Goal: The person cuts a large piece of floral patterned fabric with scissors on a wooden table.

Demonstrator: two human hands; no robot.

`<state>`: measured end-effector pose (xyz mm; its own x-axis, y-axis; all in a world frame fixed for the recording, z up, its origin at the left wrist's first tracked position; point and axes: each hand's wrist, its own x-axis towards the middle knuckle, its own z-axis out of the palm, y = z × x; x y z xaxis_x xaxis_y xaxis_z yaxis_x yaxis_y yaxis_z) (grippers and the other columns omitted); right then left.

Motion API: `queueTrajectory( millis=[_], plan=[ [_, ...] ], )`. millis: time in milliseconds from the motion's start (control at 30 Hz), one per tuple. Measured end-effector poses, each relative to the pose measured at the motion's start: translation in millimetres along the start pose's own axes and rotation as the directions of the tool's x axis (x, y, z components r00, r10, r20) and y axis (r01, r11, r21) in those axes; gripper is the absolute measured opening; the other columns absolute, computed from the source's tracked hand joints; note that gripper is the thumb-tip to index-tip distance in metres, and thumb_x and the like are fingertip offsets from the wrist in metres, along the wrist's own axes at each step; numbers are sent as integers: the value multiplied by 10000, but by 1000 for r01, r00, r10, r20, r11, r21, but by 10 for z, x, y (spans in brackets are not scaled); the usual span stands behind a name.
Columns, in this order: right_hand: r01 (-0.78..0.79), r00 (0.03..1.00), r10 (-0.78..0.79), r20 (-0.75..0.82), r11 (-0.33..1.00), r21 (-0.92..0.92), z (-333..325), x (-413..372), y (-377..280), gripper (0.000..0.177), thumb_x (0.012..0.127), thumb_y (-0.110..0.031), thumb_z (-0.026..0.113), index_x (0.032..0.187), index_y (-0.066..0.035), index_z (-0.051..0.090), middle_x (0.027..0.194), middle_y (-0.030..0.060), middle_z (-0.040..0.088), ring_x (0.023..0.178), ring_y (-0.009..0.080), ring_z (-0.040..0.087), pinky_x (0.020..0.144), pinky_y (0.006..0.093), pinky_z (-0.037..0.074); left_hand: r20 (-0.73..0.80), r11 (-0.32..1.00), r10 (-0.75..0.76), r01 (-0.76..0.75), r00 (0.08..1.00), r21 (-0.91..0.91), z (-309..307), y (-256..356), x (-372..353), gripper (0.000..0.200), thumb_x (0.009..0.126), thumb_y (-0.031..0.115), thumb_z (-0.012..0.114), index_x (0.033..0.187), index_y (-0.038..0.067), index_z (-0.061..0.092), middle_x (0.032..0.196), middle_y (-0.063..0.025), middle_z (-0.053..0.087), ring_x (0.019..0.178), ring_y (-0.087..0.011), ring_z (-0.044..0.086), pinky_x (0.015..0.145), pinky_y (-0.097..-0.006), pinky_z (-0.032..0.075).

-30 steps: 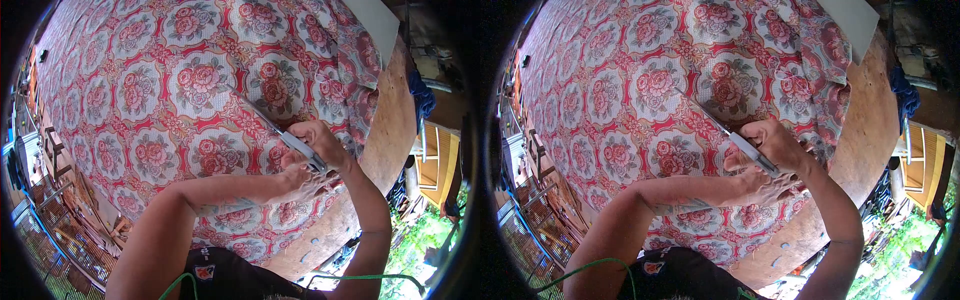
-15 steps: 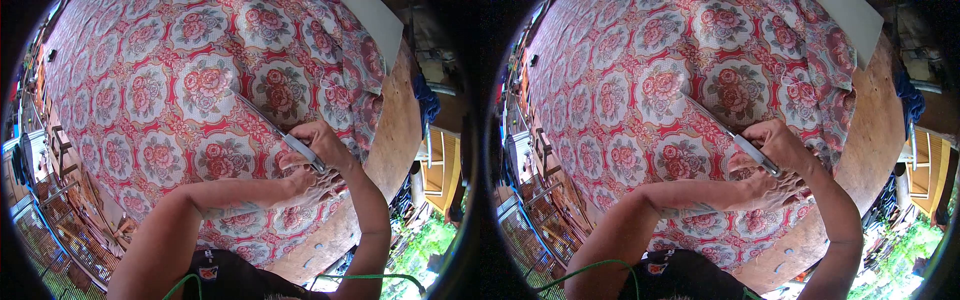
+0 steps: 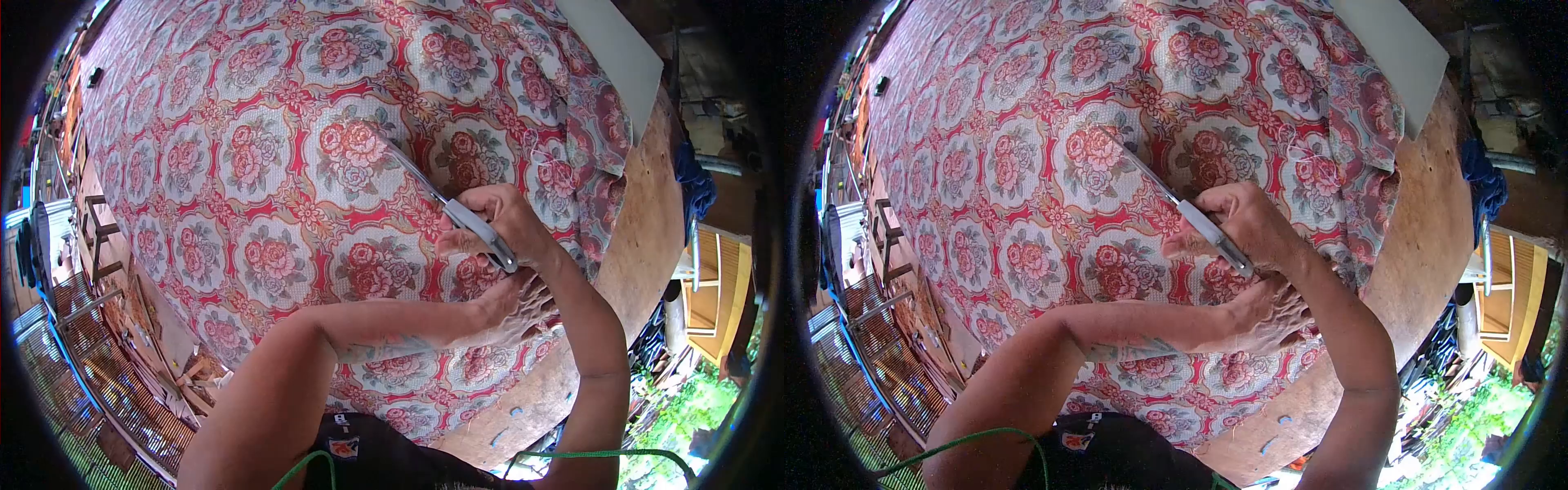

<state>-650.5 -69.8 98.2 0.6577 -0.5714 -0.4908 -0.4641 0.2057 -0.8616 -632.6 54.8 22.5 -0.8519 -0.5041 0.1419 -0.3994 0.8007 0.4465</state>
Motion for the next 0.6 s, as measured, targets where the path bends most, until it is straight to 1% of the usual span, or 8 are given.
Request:
queueTrajectory(
  millis=[167, 233, 300, 367, 433, 467, 533, 600],
  plan=[
    [-19, 1000, 19, -24, 1000, -14, -23, -10, -138, 351, 740, -249, 922, 915, -11, 731, 716, 20, 705, 564, 30, 601, 448, 196, 443, -59, 1000, -8, 7, 998, -10, -84, -14, -12, 667, 996, 502, 401, 1512, 80, 375, 1587, -117, 336, 1506, -297, 233, 1250, -534, 112],
    [6, 999, -2, -53, 996, 85, 0, 2, -158, 356, 742, -235, 919, 932, 1, 733, 701, 31, 708, 541, 44, 609, 431, 195, 439, 79, 999, 21, -17, 997, -40, -110, -12, 23, 686, 992, 475, 363, 1541, 64, 334, 1644, -104, 245, 1536, -298, 139, 1242, -591, 30],
    [-15, 999, 18, -51, 998, 64, 17, 34, -181, 384, 734, -295, 919, 902, 1, 742, 681, 18, 685, 536, 45, 598, 449, 216, 451, 58, 997, 16, -11, 998, -73, 13, 5, 14, 695, 997, 483, 344, 1551, 64, 316, 1649, -98, 236, 1540, -286, 136, 1249, -576, 27],
    [-39, 998, 41, -53, 998, 45, 37, 100, -206, 420, 725, -354, 920, 871, 2, 751, 660, 5, 662, 531, 47, 588, 467, 237, 462, 106, 978, 15, -36, 994, 204, -100, -16, 25, 704, 1001, 491, 328, 1559, 64, 299, 1654, -93, 228, 1544, -284, 131, 1250, -578, 22],
    [-42, 999, 43, -1, 989, 139, 71, 261, -223, 318, 802, -225, 872, 947, 13, 720, 774, 69, 733, 560, 67, 642, 436, 197, 478, 125, 991, 3, -19, 992, 131, -125, 2, 10, 683, 1015, 468, 290, 1568, 67, 282, 1658, -87, 226, 1544, -289, 135, 1246, -594, 21],
    [27, 1000, -27, -4, 992, 123, 65, 363, -191, 313, 832, -247, 846, 947, 12, 713, 798, 82, 736, 553, 69, 645, 429, 205, 493, 129, 987, 27, -47, 991, 156, -96, -2, 14, 661, 1023, 446, 279, 1569, 74, 284, 1658, -84, 227, 1543, -291, 138, 1245, -598, 23],
    [25, 1000, -26, 7, 992, 125, 68, 427, -223, 318, 835, -257, 843, 948, 10, 712, 791, 83, 735, 543, 68, 640, 421, 204, 488, 131, 980, 47, -71, 990, 188, -43, -18, 8, 639, 1030, 424, 268, 1569, 81, 285, 1658, -82, 229, 1542, -294, 140, 1244, -603, 25],
    [19, 1000, -21, 20, 992, 127, 71, 465, -242, 324, 838, -268, 840, 948, 8, 711, 785, 84, 734, 533, 67, 636, 413, 202, 483, 1, 998, 63, -63, 998, 24, -60, -33, -11, 638, 1035, 473, 326, 1509, 50, 384, 1580, -87, 373, 1498, -265, 265, 1250, -542, 113]
  ],
)
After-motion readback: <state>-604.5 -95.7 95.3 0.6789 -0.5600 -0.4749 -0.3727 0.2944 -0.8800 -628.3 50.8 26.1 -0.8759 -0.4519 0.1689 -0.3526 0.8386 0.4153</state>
